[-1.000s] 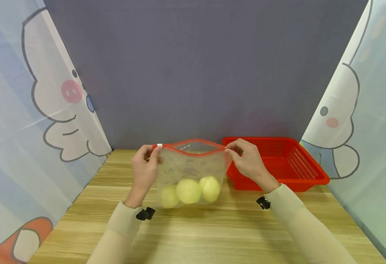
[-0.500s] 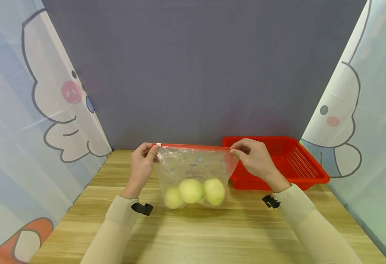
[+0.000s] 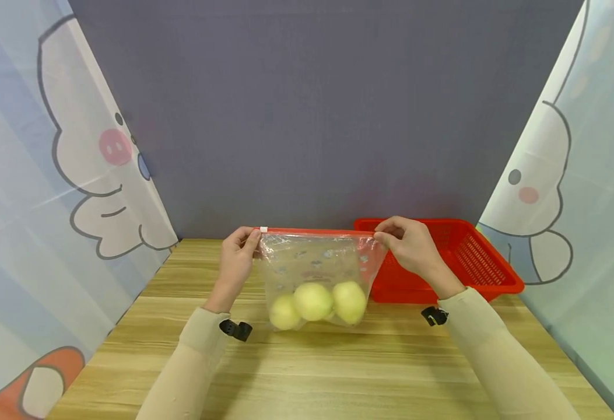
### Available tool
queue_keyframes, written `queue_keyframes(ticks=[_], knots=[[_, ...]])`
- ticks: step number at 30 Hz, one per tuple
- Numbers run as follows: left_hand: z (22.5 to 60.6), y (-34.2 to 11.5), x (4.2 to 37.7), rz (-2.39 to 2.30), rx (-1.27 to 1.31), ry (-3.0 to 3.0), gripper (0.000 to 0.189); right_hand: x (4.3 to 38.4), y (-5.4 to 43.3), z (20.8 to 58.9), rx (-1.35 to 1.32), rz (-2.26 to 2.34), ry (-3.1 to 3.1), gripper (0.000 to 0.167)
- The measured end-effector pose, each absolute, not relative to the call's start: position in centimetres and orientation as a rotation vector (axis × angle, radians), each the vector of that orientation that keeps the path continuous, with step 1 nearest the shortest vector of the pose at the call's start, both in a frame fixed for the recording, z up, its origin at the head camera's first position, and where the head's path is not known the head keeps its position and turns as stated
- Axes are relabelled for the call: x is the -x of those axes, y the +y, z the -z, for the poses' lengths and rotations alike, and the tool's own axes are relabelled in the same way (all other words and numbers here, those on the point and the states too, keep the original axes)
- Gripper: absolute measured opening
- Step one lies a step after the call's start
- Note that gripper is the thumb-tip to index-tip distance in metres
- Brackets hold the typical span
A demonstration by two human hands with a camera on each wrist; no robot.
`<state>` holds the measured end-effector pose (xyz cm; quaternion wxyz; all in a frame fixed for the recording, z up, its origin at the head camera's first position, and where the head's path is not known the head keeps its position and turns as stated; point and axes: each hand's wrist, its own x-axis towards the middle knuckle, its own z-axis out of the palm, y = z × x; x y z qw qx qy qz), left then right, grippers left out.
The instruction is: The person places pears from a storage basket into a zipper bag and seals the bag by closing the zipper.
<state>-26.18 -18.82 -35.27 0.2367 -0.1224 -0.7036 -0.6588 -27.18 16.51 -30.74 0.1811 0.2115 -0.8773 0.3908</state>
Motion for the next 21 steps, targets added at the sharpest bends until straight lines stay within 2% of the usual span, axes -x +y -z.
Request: queue_keyframes(ticks=[10,21], knots=[[35.0,-18.5,26.5,1.787,0.225,-1.962,0.029,27.3,15.4,29.5,-0.667,-0.939,-2.607,0.02],[35.0,-18.0,26.5,1.817,0.242,-1.925,0.031,26.6,10.0,27.0,-0.849,-0.688,-2.663,0.029]])
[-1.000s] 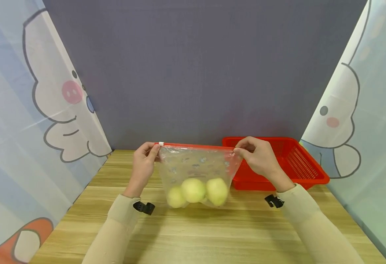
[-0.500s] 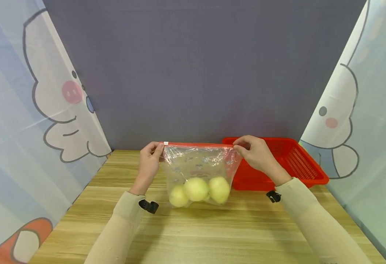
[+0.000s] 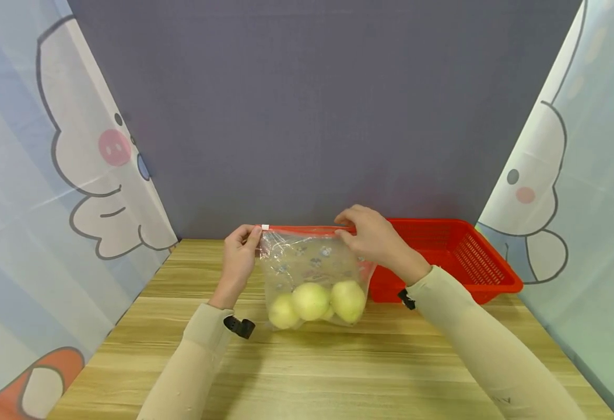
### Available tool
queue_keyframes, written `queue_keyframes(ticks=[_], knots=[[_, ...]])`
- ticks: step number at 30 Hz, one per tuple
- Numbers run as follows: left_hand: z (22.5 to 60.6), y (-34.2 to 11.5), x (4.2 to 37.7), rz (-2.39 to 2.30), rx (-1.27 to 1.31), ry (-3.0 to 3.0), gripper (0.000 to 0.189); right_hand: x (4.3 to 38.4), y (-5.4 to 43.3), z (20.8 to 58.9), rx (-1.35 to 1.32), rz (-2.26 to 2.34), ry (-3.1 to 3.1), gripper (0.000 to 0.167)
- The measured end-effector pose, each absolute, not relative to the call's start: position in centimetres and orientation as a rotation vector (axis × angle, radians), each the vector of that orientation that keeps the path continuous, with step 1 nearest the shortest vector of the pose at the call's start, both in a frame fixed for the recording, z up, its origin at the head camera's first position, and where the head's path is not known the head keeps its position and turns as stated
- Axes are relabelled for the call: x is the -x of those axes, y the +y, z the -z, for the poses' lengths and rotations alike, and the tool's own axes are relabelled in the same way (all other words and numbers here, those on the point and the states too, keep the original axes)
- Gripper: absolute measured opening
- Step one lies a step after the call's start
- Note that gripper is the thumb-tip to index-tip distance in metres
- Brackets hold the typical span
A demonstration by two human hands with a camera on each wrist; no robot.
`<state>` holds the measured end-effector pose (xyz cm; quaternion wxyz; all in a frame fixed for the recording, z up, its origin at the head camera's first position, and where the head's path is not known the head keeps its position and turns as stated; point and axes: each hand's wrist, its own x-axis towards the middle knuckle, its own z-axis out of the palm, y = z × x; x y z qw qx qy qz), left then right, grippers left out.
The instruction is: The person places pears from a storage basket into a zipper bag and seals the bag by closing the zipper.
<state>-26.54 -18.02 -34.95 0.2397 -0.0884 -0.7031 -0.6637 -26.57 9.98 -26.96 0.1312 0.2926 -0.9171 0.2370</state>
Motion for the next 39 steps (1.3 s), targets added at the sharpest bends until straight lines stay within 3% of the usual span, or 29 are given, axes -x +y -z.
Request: queue_keyframes(ticks=[19,39], knots=[[34.9,-18.0,26.5,1.8,0.246,-1.919,0.03,27.5,-0.6,25.6,-0.971,-0.712,-2.727,0.029],[35.1,-18.0,25.9,1.777,0.285,-1.883,0.027,28.5,-3.5,26.5,-1.051,-0.712,-2.746,0.022]])
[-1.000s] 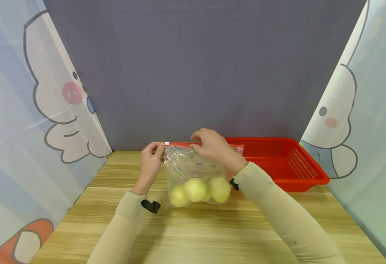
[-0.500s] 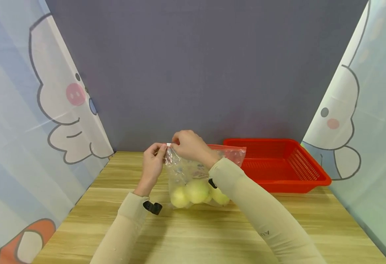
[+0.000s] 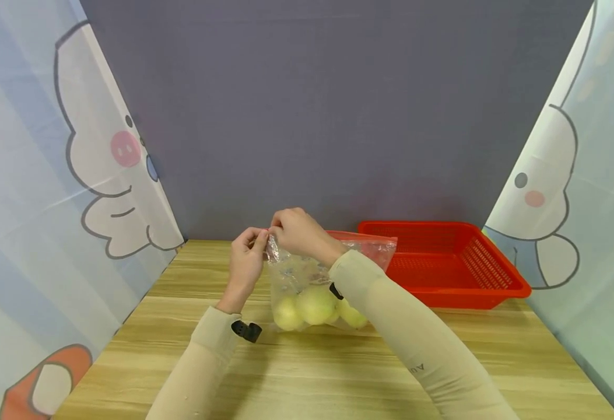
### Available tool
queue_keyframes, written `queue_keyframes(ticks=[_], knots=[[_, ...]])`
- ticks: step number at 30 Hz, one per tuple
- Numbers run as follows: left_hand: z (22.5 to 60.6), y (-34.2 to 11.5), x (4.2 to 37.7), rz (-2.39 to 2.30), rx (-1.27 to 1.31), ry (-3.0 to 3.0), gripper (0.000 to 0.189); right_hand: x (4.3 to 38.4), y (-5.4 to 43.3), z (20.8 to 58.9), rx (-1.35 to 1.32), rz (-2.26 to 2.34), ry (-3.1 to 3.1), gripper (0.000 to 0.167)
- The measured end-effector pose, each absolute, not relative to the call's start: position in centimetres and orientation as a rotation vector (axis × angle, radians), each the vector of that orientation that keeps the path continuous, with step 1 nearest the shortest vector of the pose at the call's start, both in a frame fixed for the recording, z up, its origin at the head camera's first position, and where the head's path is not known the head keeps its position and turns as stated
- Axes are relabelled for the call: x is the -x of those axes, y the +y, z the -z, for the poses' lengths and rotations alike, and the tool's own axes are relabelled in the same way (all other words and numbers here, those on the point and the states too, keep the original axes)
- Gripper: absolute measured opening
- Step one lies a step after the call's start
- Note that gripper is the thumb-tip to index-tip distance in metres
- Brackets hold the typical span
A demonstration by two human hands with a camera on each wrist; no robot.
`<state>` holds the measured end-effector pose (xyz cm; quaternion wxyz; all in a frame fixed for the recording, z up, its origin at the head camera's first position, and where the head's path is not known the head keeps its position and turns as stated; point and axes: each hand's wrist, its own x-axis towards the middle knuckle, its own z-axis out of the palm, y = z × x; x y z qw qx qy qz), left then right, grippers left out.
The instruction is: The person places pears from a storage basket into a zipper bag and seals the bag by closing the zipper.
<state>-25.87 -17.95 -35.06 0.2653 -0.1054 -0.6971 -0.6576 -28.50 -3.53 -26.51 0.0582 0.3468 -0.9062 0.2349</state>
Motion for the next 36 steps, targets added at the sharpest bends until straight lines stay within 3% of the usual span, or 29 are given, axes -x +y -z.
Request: queue_keyframes(ticks=[18,36], knots=[[35.4,-18.2,25.8,1.739,0.22,-1.851,0.024,28.7,-1.4,26.6,-0.983,-0.63,-2.766,0.015],[35.5,-17.5,25.6,1.726,0.203,-1.837,0.024,28.6,-1.2,27.2,-1.017,-0.591,-2.719,0.019]])
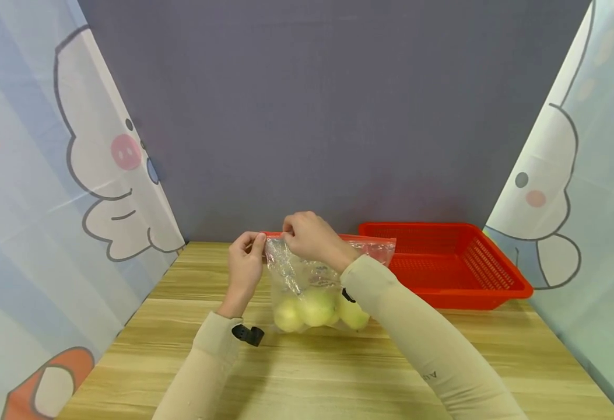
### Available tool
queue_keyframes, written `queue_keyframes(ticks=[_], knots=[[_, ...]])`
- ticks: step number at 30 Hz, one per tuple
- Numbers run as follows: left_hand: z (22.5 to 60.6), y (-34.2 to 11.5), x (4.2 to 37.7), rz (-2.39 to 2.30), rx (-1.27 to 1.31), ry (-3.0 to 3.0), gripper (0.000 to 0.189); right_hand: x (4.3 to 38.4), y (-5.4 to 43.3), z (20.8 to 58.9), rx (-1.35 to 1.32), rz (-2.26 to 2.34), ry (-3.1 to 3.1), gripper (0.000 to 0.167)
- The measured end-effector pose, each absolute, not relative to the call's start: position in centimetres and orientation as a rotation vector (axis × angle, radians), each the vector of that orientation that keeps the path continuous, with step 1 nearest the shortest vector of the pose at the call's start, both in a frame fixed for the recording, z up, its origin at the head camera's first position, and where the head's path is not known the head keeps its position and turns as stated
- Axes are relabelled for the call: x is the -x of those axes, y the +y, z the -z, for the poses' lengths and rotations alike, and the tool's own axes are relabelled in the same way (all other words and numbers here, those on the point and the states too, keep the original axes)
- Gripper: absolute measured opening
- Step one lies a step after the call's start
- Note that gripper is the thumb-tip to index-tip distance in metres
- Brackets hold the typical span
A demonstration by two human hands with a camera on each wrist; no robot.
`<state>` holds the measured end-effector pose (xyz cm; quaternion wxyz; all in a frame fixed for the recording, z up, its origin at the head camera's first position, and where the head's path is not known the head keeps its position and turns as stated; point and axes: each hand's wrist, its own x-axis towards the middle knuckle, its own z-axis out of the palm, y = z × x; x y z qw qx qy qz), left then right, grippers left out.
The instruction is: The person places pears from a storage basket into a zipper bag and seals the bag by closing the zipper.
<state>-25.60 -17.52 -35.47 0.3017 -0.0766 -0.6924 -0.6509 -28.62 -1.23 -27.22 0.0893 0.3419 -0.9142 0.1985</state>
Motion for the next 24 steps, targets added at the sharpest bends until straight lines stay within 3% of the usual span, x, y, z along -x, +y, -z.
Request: queue_keyframes(ticks=[24], knots=[[35.5,-18.2,25.3,1.732,0.163,-1.862,0.026,28.1,1.0,27.3,-0.952,-0.566,-2.72,0.02]])
